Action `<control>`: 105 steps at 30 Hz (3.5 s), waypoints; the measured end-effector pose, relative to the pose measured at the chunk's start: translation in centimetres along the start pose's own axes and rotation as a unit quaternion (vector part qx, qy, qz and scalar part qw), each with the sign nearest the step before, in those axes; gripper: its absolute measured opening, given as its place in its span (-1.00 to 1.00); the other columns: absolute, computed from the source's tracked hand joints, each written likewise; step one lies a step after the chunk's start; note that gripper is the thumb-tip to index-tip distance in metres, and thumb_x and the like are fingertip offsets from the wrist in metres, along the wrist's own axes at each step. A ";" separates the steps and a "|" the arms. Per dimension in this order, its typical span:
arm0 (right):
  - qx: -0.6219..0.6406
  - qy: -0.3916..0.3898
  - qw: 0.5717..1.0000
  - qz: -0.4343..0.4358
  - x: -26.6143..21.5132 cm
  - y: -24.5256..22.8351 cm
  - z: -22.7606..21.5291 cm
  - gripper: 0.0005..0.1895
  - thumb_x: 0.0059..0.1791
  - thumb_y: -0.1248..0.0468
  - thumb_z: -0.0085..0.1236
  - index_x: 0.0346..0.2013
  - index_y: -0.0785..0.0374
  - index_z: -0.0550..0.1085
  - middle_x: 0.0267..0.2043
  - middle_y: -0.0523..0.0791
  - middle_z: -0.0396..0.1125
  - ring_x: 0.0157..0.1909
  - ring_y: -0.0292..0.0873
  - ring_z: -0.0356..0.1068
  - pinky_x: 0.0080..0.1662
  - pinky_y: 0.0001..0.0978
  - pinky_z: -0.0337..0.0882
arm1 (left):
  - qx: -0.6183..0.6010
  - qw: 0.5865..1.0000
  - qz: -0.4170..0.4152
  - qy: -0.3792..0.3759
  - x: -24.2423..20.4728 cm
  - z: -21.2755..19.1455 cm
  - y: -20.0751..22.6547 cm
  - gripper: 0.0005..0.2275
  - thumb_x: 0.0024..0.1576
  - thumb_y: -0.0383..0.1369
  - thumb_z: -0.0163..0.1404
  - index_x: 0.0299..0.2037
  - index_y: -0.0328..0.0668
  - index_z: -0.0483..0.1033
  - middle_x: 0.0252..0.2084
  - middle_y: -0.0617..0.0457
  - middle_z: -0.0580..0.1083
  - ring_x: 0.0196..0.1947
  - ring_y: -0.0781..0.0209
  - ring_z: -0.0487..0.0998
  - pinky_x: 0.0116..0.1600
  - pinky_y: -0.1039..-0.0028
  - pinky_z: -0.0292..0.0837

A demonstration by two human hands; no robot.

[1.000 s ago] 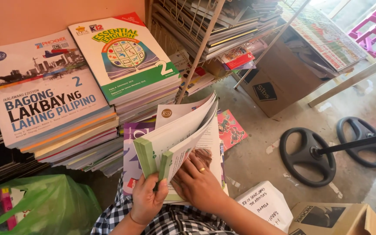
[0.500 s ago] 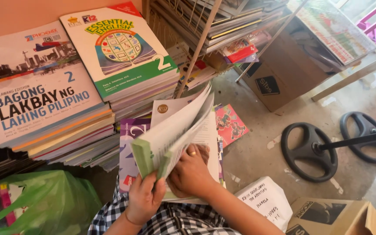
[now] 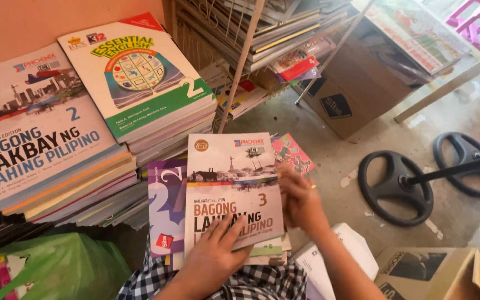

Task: Sorting and stacking educational workbooks on the floor in a storage area

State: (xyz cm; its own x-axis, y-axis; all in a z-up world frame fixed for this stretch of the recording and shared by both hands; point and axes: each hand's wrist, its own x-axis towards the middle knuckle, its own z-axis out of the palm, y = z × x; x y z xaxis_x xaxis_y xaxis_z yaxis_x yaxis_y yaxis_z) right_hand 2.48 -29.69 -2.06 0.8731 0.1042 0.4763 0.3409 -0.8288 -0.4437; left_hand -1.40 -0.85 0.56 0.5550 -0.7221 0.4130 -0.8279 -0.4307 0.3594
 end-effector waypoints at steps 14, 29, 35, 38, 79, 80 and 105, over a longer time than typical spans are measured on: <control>0.483 0.238 0.737 0.408 -5.5 7.7 -8.1 -0.70 0.10 0.39 -0.04 0.11 0.40 0.47 -0.09 -0.08 0.44 -0.19 -0.34 0.37 -0.14 -0.62 0.34 | -0.028 0.995 -0.023 -0.098 0.1 -0.3 -0.9 -0.74 0.00 -0.22 0.22 -0.25 -0.21 0.55 0.38 -0.23 0.26 0.34 -0.39 0.26 0.26 -0.01 0.25; 0.513 0.219 0.751 0.353 -1.4 -1.3 -7.6 -0.59 0.03 0.45 -0.10 0.17 0.42 0.45 -0.02 -0.02 0.44 -0.13 -0.29 0.40 -0.10 -0.59 0.36 | -0.010 1.000 -0.028 0.000 0.2 -1.0 -0.5 -0.85 0.05 -0.31 0.15 -0.28 -0.19 0.55 0.29 -0.17 0.39 0.21 -0.25 0.45 0.18 0.10 0.39; 0.289 0.207 0.859 0.370 -2.0 -6.7 -5.3 -0.66 0.05 0.38 -0.04 0.13 0.23 0.39 -0.13 -0.07 0.40 -0.23 -0.23 0.34 -0.20 -0.45 0.38 | -0.129 0.938 -0.196 0.255 -0.8 -0.1 -1.1 -0.97 -0.03 -0.45 0.15 -0.41 -0.16 0.63 -0.37 -0.01 0.58 -0.68 0.36 0.41 -0.64 0.59 0.39; 0.110 0.057 0.991 0.057 -2.4 -8.8 -2.1 -0.60 -0.29 0.44 0.00 -0.18 0.36 0.54 0.14 0.11 0.35 0.07 0.07 0.30 0.06 -0.18 0.40 | -0.157 0.904 -0.245 0.312 -1.3 -1.8 -0.3 -0.93 -0.01 -0.47 0.16 -0.36 -0.28 0.61 -0.42 0.04 0.47 -0.63 0.31 0.32 -0.52 0.54 0.28; 0.004 -0.170 0.965 -0.200 -3.3 -10.7 0.9 -0.59 -0.11 0.36 0.08 0.04 0.30 0.53 0.28 0.01 0.30 0.36 0.35 0.13 0.32 0.14 0.09 | -0.149 0.943 -0.150 0.255 -0.4 -2.6 0.5 -0.89 -0.02 -0.50 0.15 -0.30 -0.25 0.61 -0.19 -0.08 0.52 -0.54 0.13 0.48 -0.44 0.42 0.41; -0.027 -0.156 0.975 -0.159 -4.5 -8.9 1.1 -0.59 -0.13 0.34 0.13 0.02 0.20 0.59 0.23 -0.08 0.37 0.27 0.38 0.20 0.22 0.11 0.28 | -0.144 0.954 -0.130 0.230 0.0 -2.8 0.7 -0.90 -0.01 -0.49 0.15 -0.30 -0.27 0.60 -0.06 -0.13 0.54 -0.46 0.06 0.54 -0.36 0.37 0.48; 0.427 0.267 0.782 0.367 -2.1 -1.6 -8.6 -0.66 0.09 0.43 -0.16 0.11 0.34 0.46 -0.04 -0.10 0.42 -0.17 -0.32 0.35 -0.12 -0.60 0.33 | -0.248 0.930 -0.169 0.211 1.4 -6.5 0.9 -0.69 0.03 -0.52 0.12 0.00 -0.12 0.65 -0.06 -0.09 0.64 -0.38 0.25 0.68 -0.34 0.59 0.63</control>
State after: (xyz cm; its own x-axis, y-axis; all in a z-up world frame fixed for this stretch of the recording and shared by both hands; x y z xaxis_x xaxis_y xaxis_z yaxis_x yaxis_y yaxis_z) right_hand -2.87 -33.29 4.16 0.7504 -0.6610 0.0040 0.1247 0.1356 -0.9829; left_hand -0.88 1.25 6.87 0.8461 -0.2687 0.4604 -0.5188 -0.2170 0.8269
